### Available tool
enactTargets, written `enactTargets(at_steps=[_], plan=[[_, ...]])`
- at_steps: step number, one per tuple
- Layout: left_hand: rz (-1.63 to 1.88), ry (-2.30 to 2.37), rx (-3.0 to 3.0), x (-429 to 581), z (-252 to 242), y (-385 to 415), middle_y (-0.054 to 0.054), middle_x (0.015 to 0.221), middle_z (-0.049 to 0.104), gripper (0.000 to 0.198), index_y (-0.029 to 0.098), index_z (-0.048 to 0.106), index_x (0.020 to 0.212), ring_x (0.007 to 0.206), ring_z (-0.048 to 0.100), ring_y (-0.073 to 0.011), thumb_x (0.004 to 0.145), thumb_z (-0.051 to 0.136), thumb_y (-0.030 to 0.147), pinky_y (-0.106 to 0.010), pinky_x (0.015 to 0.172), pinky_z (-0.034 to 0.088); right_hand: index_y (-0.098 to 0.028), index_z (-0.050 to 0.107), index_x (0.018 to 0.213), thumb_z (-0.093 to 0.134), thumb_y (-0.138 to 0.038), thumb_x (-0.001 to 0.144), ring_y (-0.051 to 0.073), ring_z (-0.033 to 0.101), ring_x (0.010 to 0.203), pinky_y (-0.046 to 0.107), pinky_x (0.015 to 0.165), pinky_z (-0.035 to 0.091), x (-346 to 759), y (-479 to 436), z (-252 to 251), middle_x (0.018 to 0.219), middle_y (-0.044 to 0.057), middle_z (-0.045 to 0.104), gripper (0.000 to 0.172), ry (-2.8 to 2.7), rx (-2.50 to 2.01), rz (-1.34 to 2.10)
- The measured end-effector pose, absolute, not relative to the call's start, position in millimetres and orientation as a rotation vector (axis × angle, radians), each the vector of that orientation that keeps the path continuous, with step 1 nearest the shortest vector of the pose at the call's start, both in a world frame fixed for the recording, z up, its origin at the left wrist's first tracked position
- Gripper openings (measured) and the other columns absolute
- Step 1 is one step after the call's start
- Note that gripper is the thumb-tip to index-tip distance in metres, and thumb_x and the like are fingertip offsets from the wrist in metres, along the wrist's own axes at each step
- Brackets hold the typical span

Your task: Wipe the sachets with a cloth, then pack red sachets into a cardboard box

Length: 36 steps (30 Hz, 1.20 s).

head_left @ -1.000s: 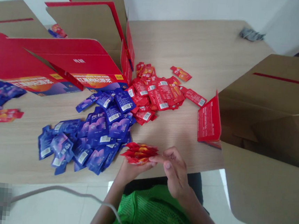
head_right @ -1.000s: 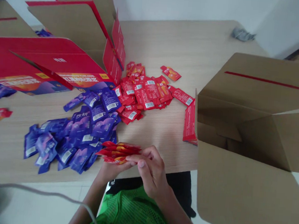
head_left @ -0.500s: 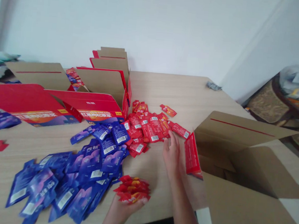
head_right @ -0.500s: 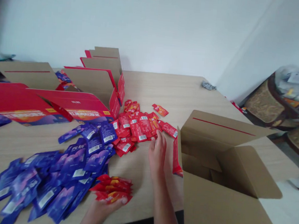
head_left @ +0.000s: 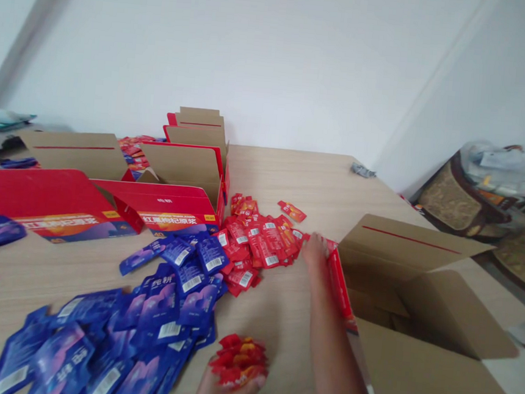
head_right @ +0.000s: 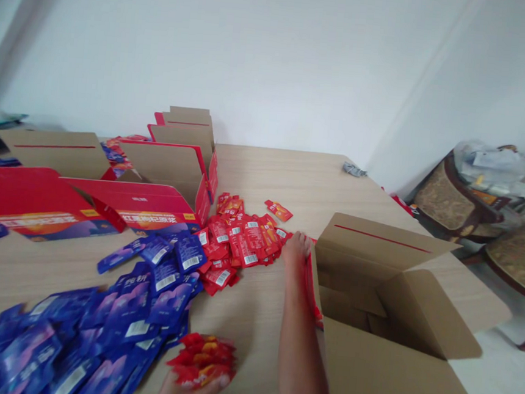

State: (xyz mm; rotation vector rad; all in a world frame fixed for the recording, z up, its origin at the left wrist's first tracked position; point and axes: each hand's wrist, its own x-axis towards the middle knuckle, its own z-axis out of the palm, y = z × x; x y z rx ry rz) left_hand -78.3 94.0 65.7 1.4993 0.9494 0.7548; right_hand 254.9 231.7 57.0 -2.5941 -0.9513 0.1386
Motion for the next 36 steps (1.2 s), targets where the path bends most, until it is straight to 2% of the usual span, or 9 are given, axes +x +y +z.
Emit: enactTargets(at_steps=[4, 14, 17, 21, 25, 27, 29, 30, 36], plan=[[0.766, 0.925, 1.52, -77.1, 60.8, 92.8, -0.01, 0.096, 0.083, 0.033, 0.025, 0.084, 0.083, 0.093, 0.079, -0.0308, 0.072, 0.086, 0.055, -0.04, 0.093, 0.064, -0.018, 0.063, 0.131, 0.067, -0.038, 0.1, 0.028, 0.062, 0.122, 0.053, 0.103, 0.052, 264.6, 235.1, 63.6, 0.138, 0.011, 0.062, 0.037, -0.991, -2.708, 0.197], [0.776, 0.914, 1.558, -77.2, 65.6, 92.6, -0.009, 0.098, 0.083, 0.029, 0.026, 0.083, 0.084, 0.095, 0.079, -0.0295, 0.074, 0.086, 0.053, -0.037, 0.094, 0.063, -0.019, 0.065, 0.128, 0.066, -0.038, 0.1, 0.027, 0.062, 0.121, 0.053, 0.103, 0.051, 254.5, 224.2, 78.1, 0.134, 0.01, 0.063, 0.033, -0.944, -2.647, 0.091], [0.775, 0.935, 1.547, -77.5, 59.0, 91.7, -0.009, 0.096, 0.083, 0.03, 0.025, 0.083, 0.084, 0.093, 0.079, -0.0297, 0.073, 0.086, 0.052, -0.038, 0.095, 0.063, -0.019, 0.067, 0.129, 0.056, -0.028, 0.104, 0.029, 0.061, 0.12, 0.051, 0.103, 0.048, 248.3, 221.4, 88.5, 0.128, 0.013, 0.065, 0.028, -0.916, -2.517, 0.005], [0.786, 0.881, 1.553, -78.6, 46.2, 95.3, -0.01, 0.09, 0.083, 0.032, 0.021, 0.083, 0.086, 0.087, 0.079, -0.0278, 0.076, 0.084, 0.052, -0.036, 0.092, 0.063, -0.015, 0.067, 0.134, 0.037, -0.017, 0.105, 0.03, 0.062, 0.116, 0.045, 0.101, 0.044, 238.1, 219.7, 111.5, 0.119, 0.02, 0.069, 0.042, -0.915, -2.257, -0.116], [0.756, 0.791, 1.53, -80.8, 50.5, 98.1, -0.011, 0.091, 0.081, 0.03, 0.019, 0.081, 0.084, 0.088, 0.077, -0.0263, 0.081, 0.081, 0.048, -0.032, 0.086, 0.062, -0.015, 0.061, 0.137, 0.027, -0.027, 0.109, 0.024, 0.062, 0.113, 0.037, 0.098, 0.046, 208.2, 199.3, 137.0, 0.123, 0.015, 0.069, 0.046, -0.954, -1.99, -0.186], [0.72, 0.831, 1.391, -81.8, 57.3, 96.0, -0.011, 0.094, 0.08, 0.031, 0.018, 0.079, 0.091, 0.09, 0.075, -0.0259, 0.081, 0.082, 0.047, -0.033, 0.086, 0.061, -0.016, 0.063, 0.129, 0.025, -0.039, 0.111, 0.023, 0.064, 0.1, 0.034, 0.087, 0.048, 184.2, 176.5, 147.0, 0.108, 0.011, 0.071, 0.049, -0.928, -1.864, -0.175], [0.695, 0.873, 1.253, -82.6, 62.2, 92.8, -0.01, 0.096, 0.079, 0.036, 0.016, 0.075, 0.098, 0.088, 0.073, -0.025, 0.08, 0.084, 0.046, -0.034, 0.084, 0.06, -0.019, 0.069, 0.111, 0.038, -0.052, 0.108, 0.021, 0.061, 0.079, 0.032, 0.075, 0.047, 158.7, 148.2, 154.0, 0.083, 0.004, 0.066, 0.045, -0.838, -1.623, -0.076], [0.697, 0.896, 1.199, -82.9, 63.1, 91.3, -0.009, 0.096, 0.078, 0.039, 0.016, 0.073, 0.101, 0.086, 0.073, -0.024, 0.079, 0.085, 0.047, -0.034, 0.081, 0.059, -0.02, 0.069, 0.108, 0.043, -0.055, 0.106, 0.02, 0.06, 0.076, 0.031, 0.074, 0.047, 146.9, 133.5, 156.5, 0.08, 0.002, 0.065, 0.043, -0.815, -1.527, 0.008], [0.714, 0.926, 1.095, -85.4, 58.7, 89.0, -0.002, 0.088, 0.073, 0.041, 0.018, 0.066, 0.098, 0.077, 0.065, -0.0185, 0.076, 0.088, 0.046, -0.03, 0.073, 0.055, -0.024, 0.074, 0.109, 0.058, -0.057, 0.099, 0.02, 0.064, 0.076, 0.03, 0.07, 0.051, 108.1, 71.1, 160.3, 0.081, 0.002, 0.069, 0.038, -0.838, -1.3, 0.683]])
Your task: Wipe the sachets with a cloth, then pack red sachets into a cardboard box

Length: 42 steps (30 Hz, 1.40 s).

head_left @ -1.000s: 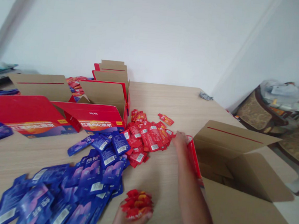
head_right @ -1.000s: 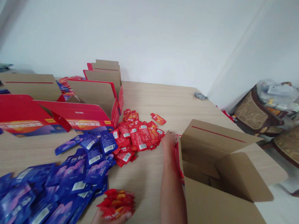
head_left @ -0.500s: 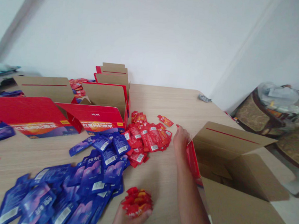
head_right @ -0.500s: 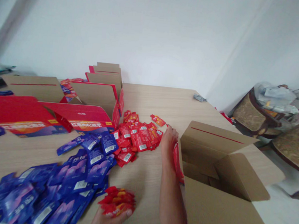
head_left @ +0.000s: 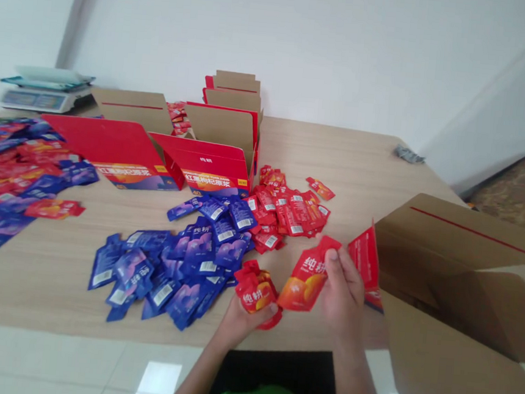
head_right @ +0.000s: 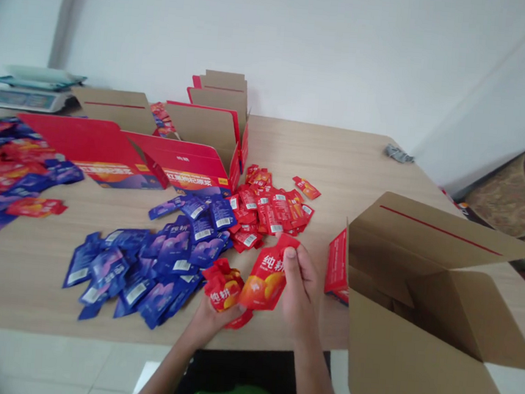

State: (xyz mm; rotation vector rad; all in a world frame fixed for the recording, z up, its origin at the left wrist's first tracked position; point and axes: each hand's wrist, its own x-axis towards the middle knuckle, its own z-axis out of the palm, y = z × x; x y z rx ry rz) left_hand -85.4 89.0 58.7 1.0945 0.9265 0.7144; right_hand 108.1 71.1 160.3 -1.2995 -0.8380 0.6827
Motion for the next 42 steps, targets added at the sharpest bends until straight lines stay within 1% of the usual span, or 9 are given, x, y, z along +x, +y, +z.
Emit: enactTargets(at_steps=[6, 9, 13, 17, 25, 29, 34, 38, 42], plan=[[0.706, 0.849, 1.057, -80.3, 68.7, 93.2, -0.007, 0.106, 0.077, 0.046, 0.019, 0.067, 0.111, 0.096, 0.071, -0.0262, 0.078, 0.086, 0.044, -0.04, 0.092, 0.056, -0.024, 0.077, 0.113, 0.063, -0.06, 0.095, 0.021, 0.066, 0.083, 0.031, 0.077, 0.055, 103.2, 65.2, 154.1, 0.089, 0.004, 0.072, 0.042, -0.971, -1.341, 1.122], [0.692, 0.817, 1.082, -75.3, 74.1, 95.1, -0.007, 0.109, 0.078, 0.046, 0.019, 0.07, 0.113, 0.103, 0.071, -0.0294, 0.075, 0.088, 0.037, -0.04, 0.095, 0.056, -0.023, 0.075, 0.105, 0.061, -0.06, 0.097, 0.019, 0.062, 0.075, 0.029, 0.07, 0.052, 98.4, 70.7, 142.9, 0.082, 0.002, 0.068, 0.041, -1.06, -1.313, 1.21], [0.659, 0.798, 1.114, -71.0, 75.9, 96.7, -0.009, 0.108, 0.078, 0.041, 0.017, 0.074, 0.107, 0.102, 0.071, -0.0307, 0.072, 0.09, 0.031, -0.039, 0.093, 0.056, -0.022, 0.068, 0.091, 0.058, -0.057, 0.099, 0.016, 0.055, 0.068, 0.027, 0.063, 0.046, 92.0, 75.8, 126.9, 0.076, 0.0, 0.062, 0.037, -1.145, -1.311, 1.192], [0.636, 0.777, 1.102, -69.5, 74.6, 99.0, -0.01, 0.113, 0.077, 0.053, 0.017, 0.069, 0.121, 0.105, 0.07, -0.0307, 0.074, 0.089, 0.034, -0.041, 0.095, 0.056, -0.022, 0.063, 0.089, 0.053, -0.054, 0.103, 0.015, 0.052, 0.067, 0.027, 0.062, 0.043, 89.5, 77.6, 117.3, 0.077, -0.001, 0.059, 0.036, -1.207, -1.322, 1.119], [0.572, 0.786, 1.12, -70.8, 73.7, 107.6, -0.009, 0.119, 0.074, 0.07, 0.02, 0.063, 0.13, 0.113, 0.066, -0.0322, 0.07, 0.091, 0.04, -0.042, 0.099, 0.053, -0.023, 0.064, 0.093, 0.045, -0.049, 0.107, 0.018, 0.058, 0.075, 0.029, 0.071, 0.045, 88.5, 87.9, 108.0, 0.081, 0.0, 0.064, 0.034, -1.328, -1.408, 0.907], [0.564, 0.835, 1.09, -71.6, 70.7, 105.3, -0.01, 0.113, 0.075, 0.058, 0.016, 0.066, 0.124, 0.107, 0.067, -0.0299, 0.084, 0.074, 0.057, -0.041, 0.097, 0.053, -0.023, 0.068, 0.101, 0.045, -0.049, 0.106, 0.018, 0.061, 0.076, 0.028, 0.071, 0.046, 86.5, 94.3, 102.8, 0.081, 0.0, 0.066, 0.035, -1.309, -1.437, 0.889], [0.593, 0.903, 1.023, -66.4, 69.0, 103.2, -0.007, 0.107, 0.077, 0.052, 0.018, 0.07, 0.117, 0.102, 0.069, -0.0287, 0.092, 0.059, 0.062, -0.037, 0.087, 0.055, -0.023, 0.071, 0.104, 0.045, -0.049, 0.106, 0.019, 0.065, 0.077, 0.028, 0.072, 0.048, 84.9, 98.2, 95.9, 0.082, 0.001, 0.069, 0.037, -1.302, -1.456, 0.88], [0.599, 0.868, 0.954, -56.8, 65.8, 105.2, -0.009, 0.098, 0.078, 0.065, 0.02, 0.074, 0.113, 0.101, 0.072, -0.0319, 0.094, 0.045, 0.075, -0.04, 0.084, 0.058, -0.024, 0.072, 0.12, 0.045, -0.049, 0.106, 0.023, 0.071, 0.096, 0.032, 0.086, 0.05, 86.1, 99.2, 90.1, 0.106, 0.006, 0.077, 0.039, -1.294, -1.465, 0.9], [0.609, 0.83, 0.923, -54.6, 66.8, 104.4, -0.012, 0.106, 0.078, 0.082, 0.02, 0.07, 0.127, 0.115, 0.069, -0.0339, 0.093, 0.032, 0.085, -0.044, 0.095, 0.056, -0.026, 0.071, 0.126, 0.045, -0.05, 0.106, 0.024, 0.071, 0.102, 0.034, 0.091, 0.05, 88.5, 98.8, 87.3, 0.114, 0.006, 0.078, 0.04, -1.299, -1.475, 0.908]])
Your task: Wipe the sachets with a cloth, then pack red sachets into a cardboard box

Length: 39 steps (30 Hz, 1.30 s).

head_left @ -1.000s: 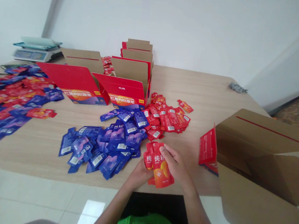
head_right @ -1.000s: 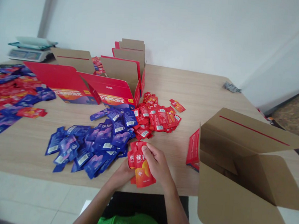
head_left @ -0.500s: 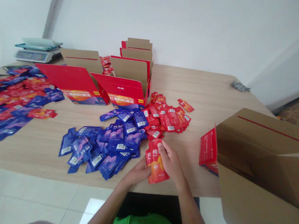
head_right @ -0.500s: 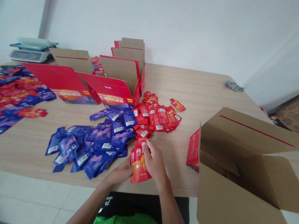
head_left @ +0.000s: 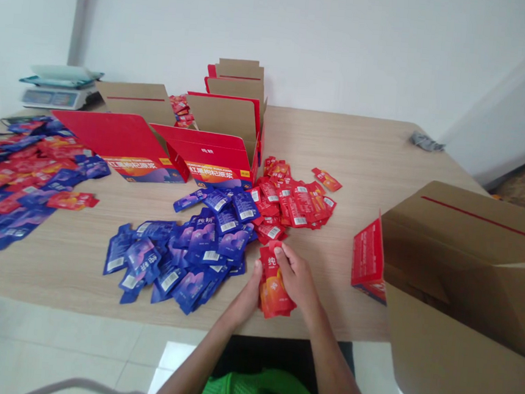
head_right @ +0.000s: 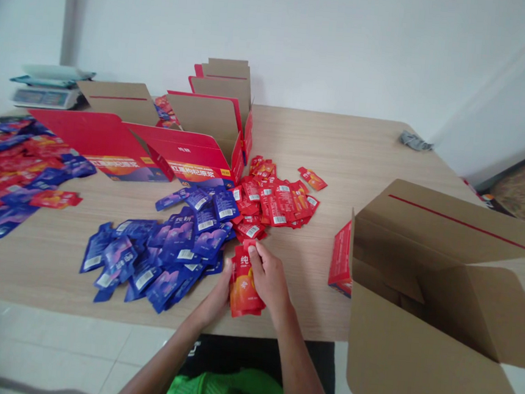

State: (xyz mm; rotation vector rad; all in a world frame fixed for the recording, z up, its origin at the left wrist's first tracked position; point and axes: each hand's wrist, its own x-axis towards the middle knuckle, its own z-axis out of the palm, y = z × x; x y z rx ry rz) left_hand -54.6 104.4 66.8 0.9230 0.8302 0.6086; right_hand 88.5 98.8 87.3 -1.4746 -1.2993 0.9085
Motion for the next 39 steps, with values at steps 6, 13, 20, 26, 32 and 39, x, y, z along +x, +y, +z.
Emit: enactTargets(at_steps=[6, 13, 20, 26, 32, 39], plan=[[0.587, 0.808, 0.982, -61.0, 79.4, 100.9, -0.014, 0.133, 0.069, 0.08, 0.017, 0.057, 0.142, 0.128, 0.062, -0.0351, 0.082, 0.077, 0.066, -0.049, 0.112, 0.047, -0.026, 0.073, 0.116, 0.044, -0.047, 0.107, 0.024, 0.069, 0.096, 0.035, 0.088, 0.05, 89.2, 94.9, 92.3, 0.102, 0.005, 0.076, 0.037, -1.348, -1.506, 0.848], [0.474, 0.717, 1.005, -66.0, 78.4, 104.9, -0.017, 0.137, 0.067, 0.074, 0.017, 0.061, 0.135, 0.123, 0.065, -0.034, 0.075, 0.09, 0.049, -0.047, 0.103, 0.053, -0.024, 0.077, 0.108, 0.051, -0.046, 0.105, 0.022, 0.065, 0.095, 0.036, 0.089, 0.05, 91.5, 90.0, 91.5, 0.101, 0.007, 0.064, 0.033, -1.431, -1.512, 0.702], [0.428, 0.687, 1.03, -69.9, 76.2, 105.4, -0.014, 0.121, 0.073, 0.067, 0.016, 0.062, 0.131, 0.104, 0.071, -0.0292, 0.076, 0.09, 0.042, -0.044, 0.093, 0.057, -0.025, 0.077, 0.117, 0.062, -0.053, 0.099, 0.021, 0.069, 0.089, 0.033, 0.082, 0.055, 99.3, 87.6, 96.3, 0.099, 0.005, 0.073, 0.036, -1.201, -1.476, 0.922], [0.486, 0.725, 1.097, -76.1, 74.9, 99.8, -0.01, 0.111, 0.074, 0.061, 0.016, 0.066, 0.124, 0.099, 0.07, -0.0271, 0.074, 0.092, 0.04, -0.04, 0.091, 0.056, -0.027, 0.052, 0.151, 0.08, -0.051, 0.084, 0.03, 0.057, 0.133, 0.046, 0.11, 0.048, 108.8, 61.8, 92.5, 0.148, 0.012, 0.058, 0.077, -1.097, -1.435, 0.751], [0.485, 0.724, 1.219, -75.4, 84.5, 95.8, -0.008, 0.097, 0.077, 0.036, 0.017, 0.075, 0.102, 0.09, 0.071, -0.0262, 0.077, 0.088, 0.041, -0.039, 0.086, 0.057, -0.037, 0.027, 0.163, 0.1, -0.032, 0.059, 0.033, 0.054, 0.14, 0.05, 0.116, 0.046, 102.3, 29.6, 93.0, 0.155, 0.01, 0.054, 0.127, -1.154, -1.13, 1.362], [0.598, 0.669, 1.398, -63.5, 95.7, 99.9, -0.014, 0.135, 0.065, 0.056, 0.02, 0.068, 0.128, 0.122, 0.062, -0.0323, 0.077, 0.088, 0.029, -0.043, 0.11, 0.047, -0.037, 0.056, 0.139, 0.103, -0.03, 0.051, 0.034, 0.072, 0.113, 0.047, 0.093, 0.063, 91.4, 33.0, 62.5, 0.131, 0.007, 0.069, 0.1, -1.022, -1.114, 1.242]])
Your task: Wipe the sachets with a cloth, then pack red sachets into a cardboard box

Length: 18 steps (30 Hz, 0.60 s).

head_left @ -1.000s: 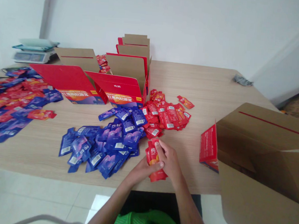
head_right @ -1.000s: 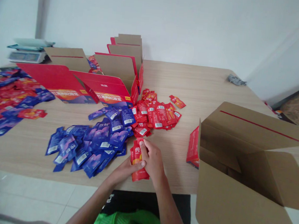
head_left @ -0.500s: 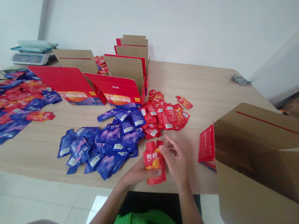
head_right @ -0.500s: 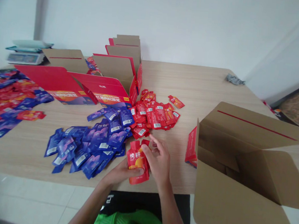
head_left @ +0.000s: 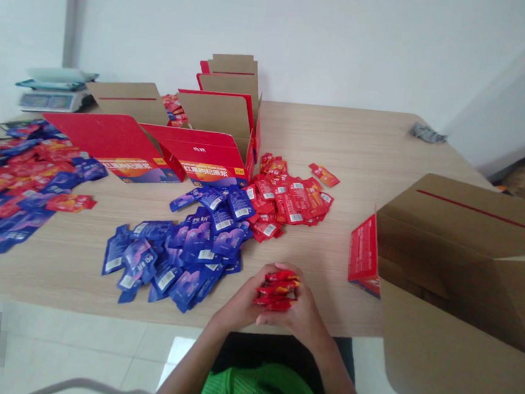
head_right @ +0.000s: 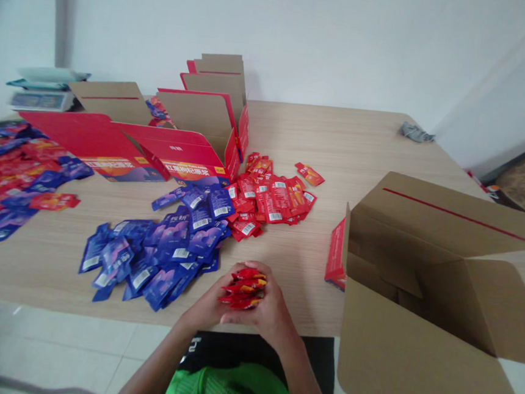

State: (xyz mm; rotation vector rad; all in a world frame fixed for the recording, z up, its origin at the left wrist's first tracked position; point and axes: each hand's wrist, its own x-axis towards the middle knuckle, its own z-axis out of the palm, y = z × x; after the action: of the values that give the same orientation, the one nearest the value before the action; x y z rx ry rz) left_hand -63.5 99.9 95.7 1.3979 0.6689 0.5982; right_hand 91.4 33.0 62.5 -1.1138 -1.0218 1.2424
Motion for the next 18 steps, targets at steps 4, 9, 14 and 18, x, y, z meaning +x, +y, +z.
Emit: enactTargets(at_steps=[4, 9, 14, 18], plan=[[0.607, 0.595, 1.502, -61.2, 94.0, 101.6, -0.013, 0.137, 0.062, 0.055, 0.022, 0.06, 0.135, 0.123, 0.061, -0.0301, 0.084, 0.082, 0.025, -0.039, 0.108, 0.047, -0.032, 0.061, 0.129, 0.102, -0.035, 0.056, 0.031, 0.068, 0.118, 0.046, 0.099, 0.059, 95.2, 33.6, 57.5, 0.136, 0.009, 0.065, 0.084, -1.071, -1.086, 1.127], [0.585, 0.583, 1.584, -57.4, 88.5, 103.0, -0.015, 0.137, 0.061, 0.054, 0.02, 0.057, 0.134, 0.124, 0.06, -0.0308, 0.086, 0.08, 0.027, -0.039, 0.106, 0.047, -0.032, 0.063, 0.126, 0.1, -0.033, 0.061, 0.03, 0.062, 0.128, 0.047, 0.109, 0.052, 101.6, 33.8, 53.8, 0.137, 0.009, 0.063, 0.075, -1.166, -1.051, 1.043], [0.562, 0.576, 1.583, -53.6, 81.0, 102.9, -0.014, 0.131, 0.063, 0.048, 0.019, 0.057, 0.126, 0.117, 0.063, -0.0287, 0.086, 0.08, 0.031, -0.037, 0.103, 0.049, -0.033, 0.066, 0.12, 0.099, -0.032, 0.064, 0.029, 0.063, 0.126, 0.044, 0.106, 0.053, 104.0, 32.3, 48.7, 0.135, 0.007, 0.065, 0.065, -1.153, -1.091, 1.044], [0.542, 0.574, 1.599, -52.7, 77.1, 103.0, -0.013, 0.123, 0.065, 0.043, 0.019, 0.056, 0.12, 0.111, 0.065, -0.0275, 0.086, 0.08, 0.032, -0.034, 0.096, 0.051, -0.031, 0.067, 0.116, 0.099, -0.035, 0.063, 0.028, 0.064, 0.124, 0.041, 0.105, 0.053, 105.7, 31.1, 49.3, 0.132, 0.007, 0.066, 0.062, -1.16, -1.121, 1.04]])
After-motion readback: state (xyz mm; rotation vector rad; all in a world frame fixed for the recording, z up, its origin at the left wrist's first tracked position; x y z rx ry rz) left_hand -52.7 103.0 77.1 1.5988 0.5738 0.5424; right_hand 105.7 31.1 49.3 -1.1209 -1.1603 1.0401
